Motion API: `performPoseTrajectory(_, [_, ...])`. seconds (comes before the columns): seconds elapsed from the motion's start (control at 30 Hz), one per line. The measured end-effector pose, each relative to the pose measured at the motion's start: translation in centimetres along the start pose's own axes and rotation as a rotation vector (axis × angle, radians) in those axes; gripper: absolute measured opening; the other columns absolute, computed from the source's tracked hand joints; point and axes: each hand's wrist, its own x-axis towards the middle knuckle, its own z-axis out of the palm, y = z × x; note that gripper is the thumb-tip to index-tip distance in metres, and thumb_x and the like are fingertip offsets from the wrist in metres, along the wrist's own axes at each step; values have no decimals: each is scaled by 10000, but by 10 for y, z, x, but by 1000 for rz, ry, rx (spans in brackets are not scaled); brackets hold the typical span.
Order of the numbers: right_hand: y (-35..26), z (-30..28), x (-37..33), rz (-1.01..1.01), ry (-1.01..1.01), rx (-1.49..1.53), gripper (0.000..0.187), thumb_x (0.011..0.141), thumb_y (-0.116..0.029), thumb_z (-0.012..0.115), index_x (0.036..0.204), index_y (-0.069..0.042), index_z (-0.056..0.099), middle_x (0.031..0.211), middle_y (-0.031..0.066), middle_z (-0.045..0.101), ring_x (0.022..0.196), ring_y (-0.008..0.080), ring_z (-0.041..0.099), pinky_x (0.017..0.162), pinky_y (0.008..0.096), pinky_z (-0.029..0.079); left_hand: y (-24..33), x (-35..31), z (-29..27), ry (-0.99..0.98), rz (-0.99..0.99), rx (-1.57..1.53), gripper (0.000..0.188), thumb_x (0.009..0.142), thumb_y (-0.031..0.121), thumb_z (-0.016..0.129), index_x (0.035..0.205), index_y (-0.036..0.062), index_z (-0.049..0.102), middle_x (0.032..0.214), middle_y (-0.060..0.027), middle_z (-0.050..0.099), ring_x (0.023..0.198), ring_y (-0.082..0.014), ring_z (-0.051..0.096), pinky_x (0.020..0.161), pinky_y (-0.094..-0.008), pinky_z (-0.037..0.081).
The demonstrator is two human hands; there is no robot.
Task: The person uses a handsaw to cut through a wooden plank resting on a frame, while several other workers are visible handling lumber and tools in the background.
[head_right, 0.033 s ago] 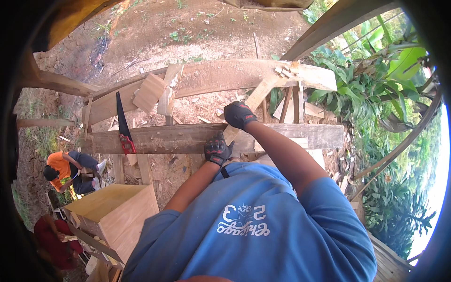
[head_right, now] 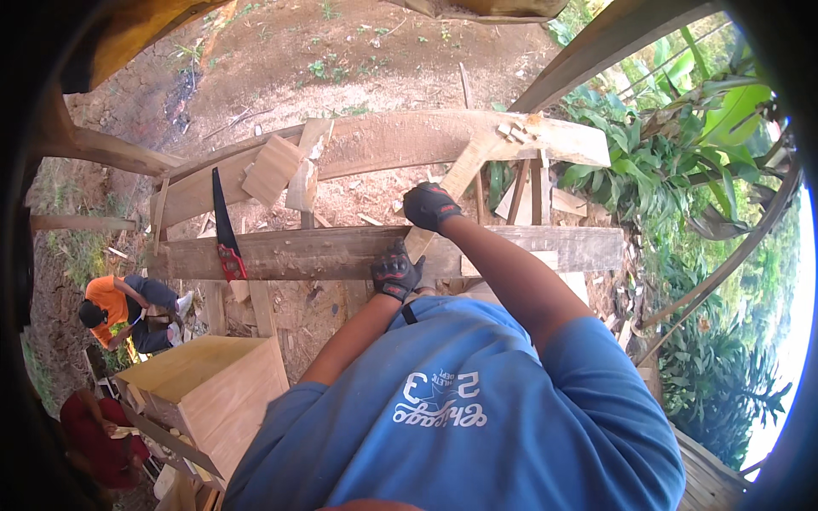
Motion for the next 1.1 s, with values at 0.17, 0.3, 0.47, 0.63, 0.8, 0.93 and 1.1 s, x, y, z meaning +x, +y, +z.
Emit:
performPoseTrajectory(0.17, [-11, -11, 44, -178, -249, -407, 200, 889, -137, 644, 917, -62, 827, 931, 155, 805, 861, 321, 797, 745, 435, 637, 5, -2, 6, 47, -109, -86, 812, 882, 592, 742, 1442, 38, 543, 1045, -211, 768, 990, -396, 759, 851, -542, 586])
performPoseTrajectory(0.3, [-14, -15, 60, -102, -414, -360, 120, 886, -81, 736, 932, -46, 841, 876, 123, 813, 803, 265, 809, 706, 413, 662, 18, -2, 0, -83, -169, -36, 798, 906, 583, 709, 1461, 36, 535, 1060, -237, 764, 938, -423, 765, 865, -572, 577])
performPoseTrajectory(0.47, [-20, -2, 75, -162, -419, -532, 163, 811, -76, 828, 972, -89, 851, 994, 127, 817, 934, 266, 805, 800, 420, 657, 31, -11, 43, 72, -208, -77, 829, 925, 576, 680, 1521, 29, 499, 1210, -236, 734, 972, -418, 764, 880, -572, 576])
performPoseTrajectory(0.63, [-32, 16, 96, 272, -160, -83, 379, 1002, -239, 518, 1217, -89, 791, 1343, 133, 740, 1242, 312, 713, 979, 476, 587, 53, -9, 23, -33, -130, -85, 796, 925, 508, 704, 1528, 33, 495, 1392, -208, 660, 1102, -383, 732, 929, -538, 581])
performPoseTrajectory(0.8, [-45, -19, 82, -140, -403, -384, 255, 978, -222, 620, 1014, -99, 841, 1047, 113, 805, 951, 269, 781, 807, 415, 634, 56, -16, 12, -79, -265, -86, 768, 904, 515, 724, 1490, 59, 527, 1354, -229, 675, 1110, -400, 729, 910, -541, 586])
performPoseTrajectory(0.93, [0, -1, 13, -448, 27, -178, 201, 958, -216, 632, 938, -86, 783, 880, 155, 784, 778, 367, 764, 695, 477, 617, 69, -16, 6, -144, -393, -150, 815, 857, 501, 770, 1493, 57, 517, 1355, -220, 678, 1163, -395, 711, 945, -535, 578])
performPoseTrajectory(1.1, [-1, -47, -93, -152, 190, 511, 248, 982, -242, 580, 1118, -91, 723, 983, 210, 758, 931, 444, 731, 809, 532, 588, 62, -14, 16, -188, -325, -135, 885, 830, 524, 787, 1553, 114, 481, 1441, -228, 636, 1283, -408, 656, 1060, -536, 525])
